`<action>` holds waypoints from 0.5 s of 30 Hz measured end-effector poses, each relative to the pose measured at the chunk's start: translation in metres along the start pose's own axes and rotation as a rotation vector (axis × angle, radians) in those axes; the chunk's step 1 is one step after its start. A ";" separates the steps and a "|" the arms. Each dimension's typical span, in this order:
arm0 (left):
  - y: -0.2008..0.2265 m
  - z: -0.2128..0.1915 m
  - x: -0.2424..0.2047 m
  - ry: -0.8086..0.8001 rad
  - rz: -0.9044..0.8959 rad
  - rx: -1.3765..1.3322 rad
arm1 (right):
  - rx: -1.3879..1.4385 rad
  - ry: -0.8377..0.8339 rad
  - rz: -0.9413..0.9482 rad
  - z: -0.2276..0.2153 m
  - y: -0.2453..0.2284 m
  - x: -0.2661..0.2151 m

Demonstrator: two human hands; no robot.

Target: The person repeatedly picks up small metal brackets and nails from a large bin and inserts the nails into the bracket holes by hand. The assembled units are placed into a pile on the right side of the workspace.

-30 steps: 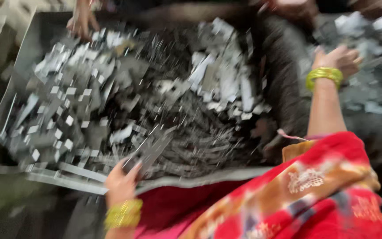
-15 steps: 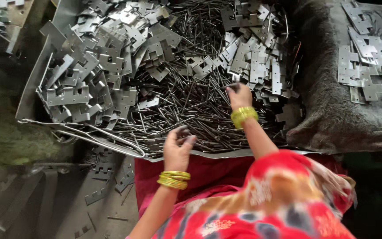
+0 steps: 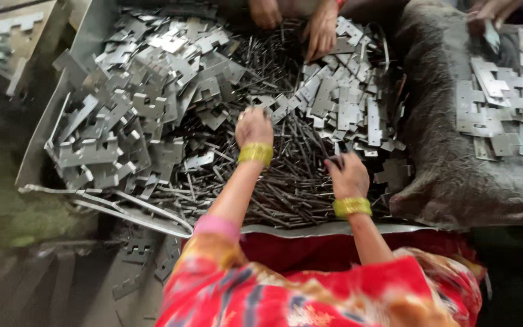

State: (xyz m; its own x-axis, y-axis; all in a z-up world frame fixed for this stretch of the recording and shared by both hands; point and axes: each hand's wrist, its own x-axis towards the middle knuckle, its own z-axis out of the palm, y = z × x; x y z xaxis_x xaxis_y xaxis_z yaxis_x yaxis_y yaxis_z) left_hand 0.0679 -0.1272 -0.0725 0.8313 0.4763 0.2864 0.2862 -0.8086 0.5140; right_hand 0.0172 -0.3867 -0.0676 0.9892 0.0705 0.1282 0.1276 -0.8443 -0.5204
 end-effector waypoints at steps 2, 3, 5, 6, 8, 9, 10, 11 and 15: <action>0.004 0.042 0.031 0.052 0.067 0.170 | 0.705 -0.036 0.162 -0.012 0.010 -0.010; 0.006 0.059 0.042 0.071 0.052 0.230 | 1.059 -0.049 0.237 -0.018 0.014 -0.013; 0.009 0.076 0.058 0.019 -0.010 0.219 | 1.389 -0.084 0.319 -0.026 0.018 -0.018; 0.006 0.073 0.057 -0.055 -0.058 0.151 | 1.556 -0.109 0.363 -0.028 0.017 -0.022; -0.006 0.047 0.044 -0.078 -0.069 0.079 | 1.652 -0.147 0.406 -0.027 0.011 -0.031; -0.012 0.025 0.031 -0.027 -0.029 0.074 | 1.700 -0.170 0.433 -0.025 0.007 -0.036; -0.018 -0.003 0.020 0.034 0.008 0.067 | 1.694 -0.191 0.456 -0.022 0.001 -0.034; -0.026 -0.035 0.004 0.005 -0.061 0.010 | 1.688 -0.212 0.480 -0.018 -0.005 -0.033; -0.059 -0.143 -0.078 -0.046 -0.299 -0.147 | 1.663 -0.204 0.491 0.008 -0.026 -0.036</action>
State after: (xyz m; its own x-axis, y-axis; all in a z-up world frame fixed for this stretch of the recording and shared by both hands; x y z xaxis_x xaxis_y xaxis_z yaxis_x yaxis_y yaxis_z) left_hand -0.0821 -0.0672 -0.0101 0.7427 0.6659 0.0703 0.4515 -0.5756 0.6818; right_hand -0.0211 -0.3633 -0.0657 0.9309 0.1675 -0.3247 -0.3591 0.5827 -0.7291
